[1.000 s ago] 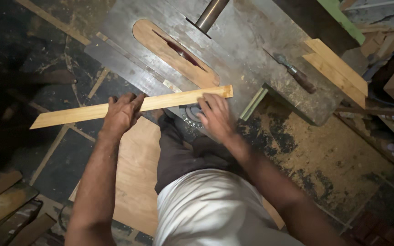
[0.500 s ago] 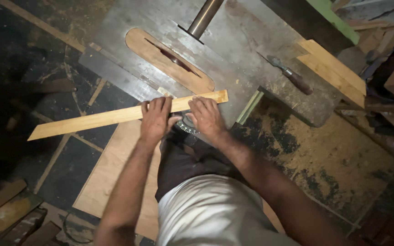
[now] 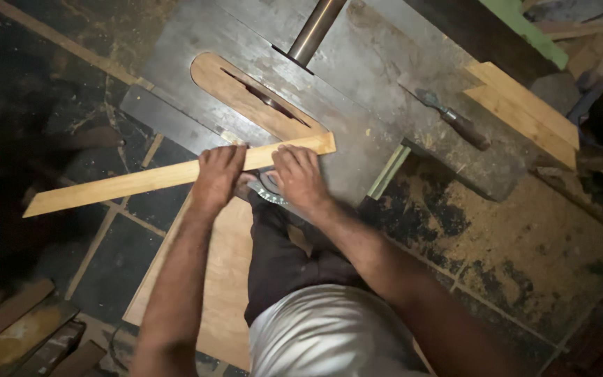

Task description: The person holds a wooden board against a miter gauge and moves it along a table saw surface, repeatedly positioning different wooden pieces around the saw and a metal guide.

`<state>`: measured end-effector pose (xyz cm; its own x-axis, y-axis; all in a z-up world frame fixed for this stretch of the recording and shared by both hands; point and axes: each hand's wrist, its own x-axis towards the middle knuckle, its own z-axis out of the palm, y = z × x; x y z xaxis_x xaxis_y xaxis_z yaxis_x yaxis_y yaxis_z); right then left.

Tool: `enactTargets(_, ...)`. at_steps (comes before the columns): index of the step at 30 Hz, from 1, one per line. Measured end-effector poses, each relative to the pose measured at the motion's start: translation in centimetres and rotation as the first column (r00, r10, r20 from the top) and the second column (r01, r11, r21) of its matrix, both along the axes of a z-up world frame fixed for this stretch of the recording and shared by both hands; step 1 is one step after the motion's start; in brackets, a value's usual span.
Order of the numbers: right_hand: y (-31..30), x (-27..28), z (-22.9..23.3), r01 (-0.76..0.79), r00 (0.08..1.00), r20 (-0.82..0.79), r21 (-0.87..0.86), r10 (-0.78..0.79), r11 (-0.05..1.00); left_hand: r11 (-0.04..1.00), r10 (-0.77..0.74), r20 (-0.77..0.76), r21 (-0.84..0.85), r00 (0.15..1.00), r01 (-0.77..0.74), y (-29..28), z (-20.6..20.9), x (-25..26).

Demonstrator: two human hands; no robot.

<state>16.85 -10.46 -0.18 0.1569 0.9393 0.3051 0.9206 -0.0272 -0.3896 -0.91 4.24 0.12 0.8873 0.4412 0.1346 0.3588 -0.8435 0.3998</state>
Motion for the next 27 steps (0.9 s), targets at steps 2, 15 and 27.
enactTargets(2, 1.0, -0.5, -0.2, 0.015, 1.0, -0.022, 0.013, -0.015, 1.0, 0.995, -0.012, 0.046, -0.099, 0.999, 0.017, 1.3, 0.5, -0.6)
enactTargets(15, 3.3, -1.0, 0.4, 0.018, 0.997, -0.074, 0.051, -0.014, 0.999, 0.997, 0.019, -0.077, -0.074, 0.997, -0.025, 3.2, 2.5, -0.4)
enactTargets(27, 3.1, -1.2, 0.0, 0.039, 0.996, -0.081, 0.069, -0.034, 0.997, 0.999, -0.027, -0.111, -0.04, 0.993, 0.022, 3.5, 2.3, -0.2)
